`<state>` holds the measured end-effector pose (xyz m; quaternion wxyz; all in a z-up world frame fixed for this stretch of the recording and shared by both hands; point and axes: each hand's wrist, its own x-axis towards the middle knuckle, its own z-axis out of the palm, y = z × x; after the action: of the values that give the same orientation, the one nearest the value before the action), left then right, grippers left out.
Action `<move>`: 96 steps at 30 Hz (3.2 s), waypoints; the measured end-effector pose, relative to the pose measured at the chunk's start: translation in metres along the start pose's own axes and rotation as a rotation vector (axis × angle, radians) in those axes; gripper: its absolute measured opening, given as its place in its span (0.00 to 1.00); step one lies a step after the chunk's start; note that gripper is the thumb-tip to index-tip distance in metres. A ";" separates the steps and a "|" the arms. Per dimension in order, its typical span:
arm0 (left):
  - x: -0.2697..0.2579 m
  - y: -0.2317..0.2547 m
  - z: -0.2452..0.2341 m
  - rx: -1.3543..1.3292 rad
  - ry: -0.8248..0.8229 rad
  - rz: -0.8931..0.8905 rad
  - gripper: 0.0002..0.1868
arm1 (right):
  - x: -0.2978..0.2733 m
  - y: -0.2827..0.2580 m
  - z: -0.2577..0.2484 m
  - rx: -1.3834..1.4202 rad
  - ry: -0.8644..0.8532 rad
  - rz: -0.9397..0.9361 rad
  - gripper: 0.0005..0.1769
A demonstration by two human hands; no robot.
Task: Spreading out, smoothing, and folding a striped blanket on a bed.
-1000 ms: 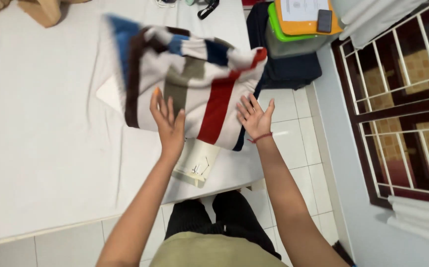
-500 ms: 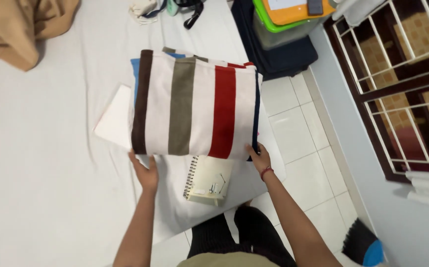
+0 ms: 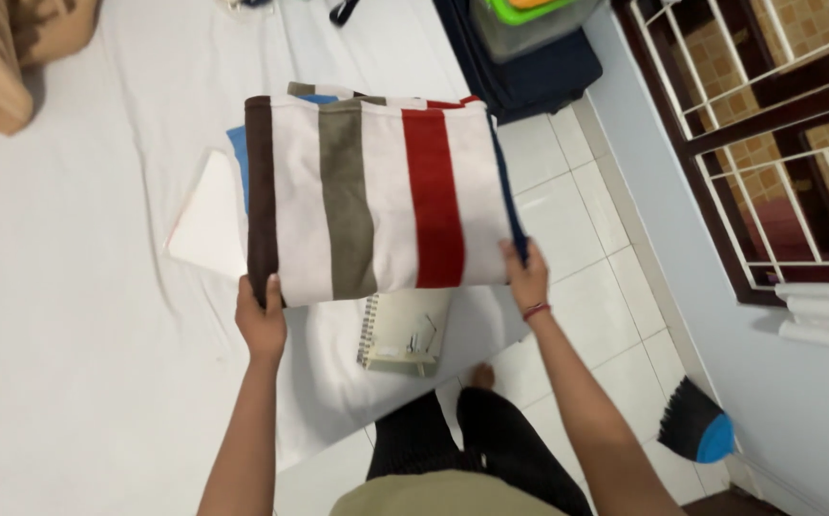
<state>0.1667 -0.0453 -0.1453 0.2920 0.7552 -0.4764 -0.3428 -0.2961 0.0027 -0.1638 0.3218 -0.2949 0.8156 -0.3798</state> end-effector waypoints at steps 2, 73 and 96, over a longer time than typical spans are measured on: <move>-0.027 0.000 -0.019 -0.013 -0.026 -0.038 0.16 | -0.018 0.000 -0.030 0.015 0.037 -0.016 0.20; -0.291 0.070 0.133 -0.446 -0.042 -0.594 0.33 | -0.015 -0.075 -0.257 0.346 -1.032 0.637 0.45; -0.279 0.342 0.413 -0.604 -0.055 -0.506 0.53 | 0.190 -0.120 -0.445 0.263 -0.657 0.239 0.48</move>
<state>-0.4265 0.0355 -0.0617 0.3945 0.7193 -0.1607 -0.5488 -0.7183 -0.0083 0.1005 0.6437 -0.2598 0.6418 -0.3261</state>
